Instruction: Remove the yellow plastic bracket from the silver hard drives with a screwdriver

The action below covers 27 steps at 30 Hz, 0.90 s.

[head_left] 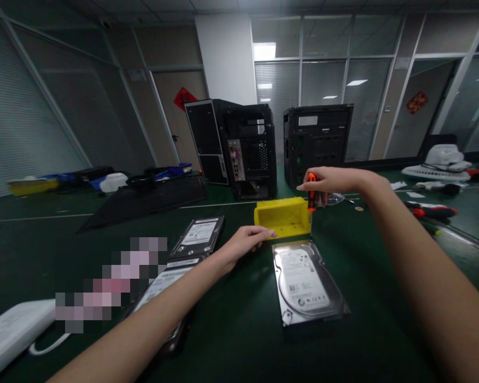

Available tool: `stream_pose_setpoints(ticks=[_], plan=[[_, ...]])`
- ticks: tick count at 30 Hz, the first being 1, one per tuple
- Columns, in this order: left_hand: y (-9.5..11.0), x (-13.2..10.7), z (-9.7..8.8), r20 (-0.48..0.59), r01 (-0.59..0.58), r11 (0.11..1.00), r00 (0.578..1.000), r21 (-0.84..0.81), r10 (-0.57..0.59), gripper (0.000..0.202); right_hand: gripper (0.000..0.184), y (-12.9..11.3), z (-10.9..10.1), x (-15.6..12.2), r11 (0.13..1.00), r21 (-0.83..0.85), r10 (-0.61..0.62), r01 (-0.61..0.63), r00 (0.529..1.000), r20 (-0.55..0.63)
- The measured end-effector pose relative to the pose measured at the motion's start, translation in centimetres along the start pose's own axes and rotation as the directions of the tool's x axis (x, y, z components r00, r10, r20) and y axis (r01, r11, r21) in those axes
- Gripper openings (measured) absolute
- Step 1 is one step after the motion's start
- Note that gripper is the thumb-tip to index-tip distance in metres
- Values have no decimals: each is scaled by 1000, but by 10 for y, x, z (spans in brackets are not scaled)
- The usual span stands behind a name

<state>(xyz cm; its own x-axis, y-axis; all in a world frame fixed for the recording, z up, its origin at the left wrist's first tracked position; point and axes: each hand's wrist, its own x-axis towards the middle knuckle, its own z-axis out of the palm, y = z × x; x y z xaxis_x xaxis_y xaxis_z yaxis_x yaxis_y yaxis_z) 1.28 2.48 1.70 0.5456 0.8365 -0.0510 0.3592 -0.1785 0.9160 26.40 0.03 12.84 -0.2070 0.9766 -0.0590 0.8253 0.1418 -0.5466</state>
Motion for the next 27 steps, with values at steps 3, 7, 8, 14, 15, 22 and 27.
stream_pose_setpoints(ticks=[3, 7, 8, 14, 15, 22, 27], plan=[[5, -3, 2, 0, 16, 1000, 1000, 16, -16, 38, 39, 1, 0, 1, 999, -19, -31, 31, 999, -16], [10, -7, 3, 2, 30, 999, 1000, 41, -30, 36, 36, 0, 1, 2, 985, -119, -132, 126, 990, -39], [11, -7, 3, 13, 29, 998, 999, 49, -29, 36, 31, 0, 1, 2, 978, -147, -153, 146, 987, -40], [8, -6, 2, 41, 0, 996, 999, 90, -4, 32, 17, -6, 0, -2, 989, -61, -135, 134, 991, -13], [7, -5, 2, 44, -9, 995, 999, 96, 4, 31, 18, -7, 0, -3, 992, -14, -126, 126, 992, 10], [1, -2, 1, 48, -61, 990, 997, 127, 55, 30, 35, -9, -2, -8, 987, -1, -163, 163, 986, 18], [-3, 0, 0, 29, -81, 988, 997, 131, 78, 29, 24, -7, -1, -5, 980, -138, -151, 147, 988, -19]])
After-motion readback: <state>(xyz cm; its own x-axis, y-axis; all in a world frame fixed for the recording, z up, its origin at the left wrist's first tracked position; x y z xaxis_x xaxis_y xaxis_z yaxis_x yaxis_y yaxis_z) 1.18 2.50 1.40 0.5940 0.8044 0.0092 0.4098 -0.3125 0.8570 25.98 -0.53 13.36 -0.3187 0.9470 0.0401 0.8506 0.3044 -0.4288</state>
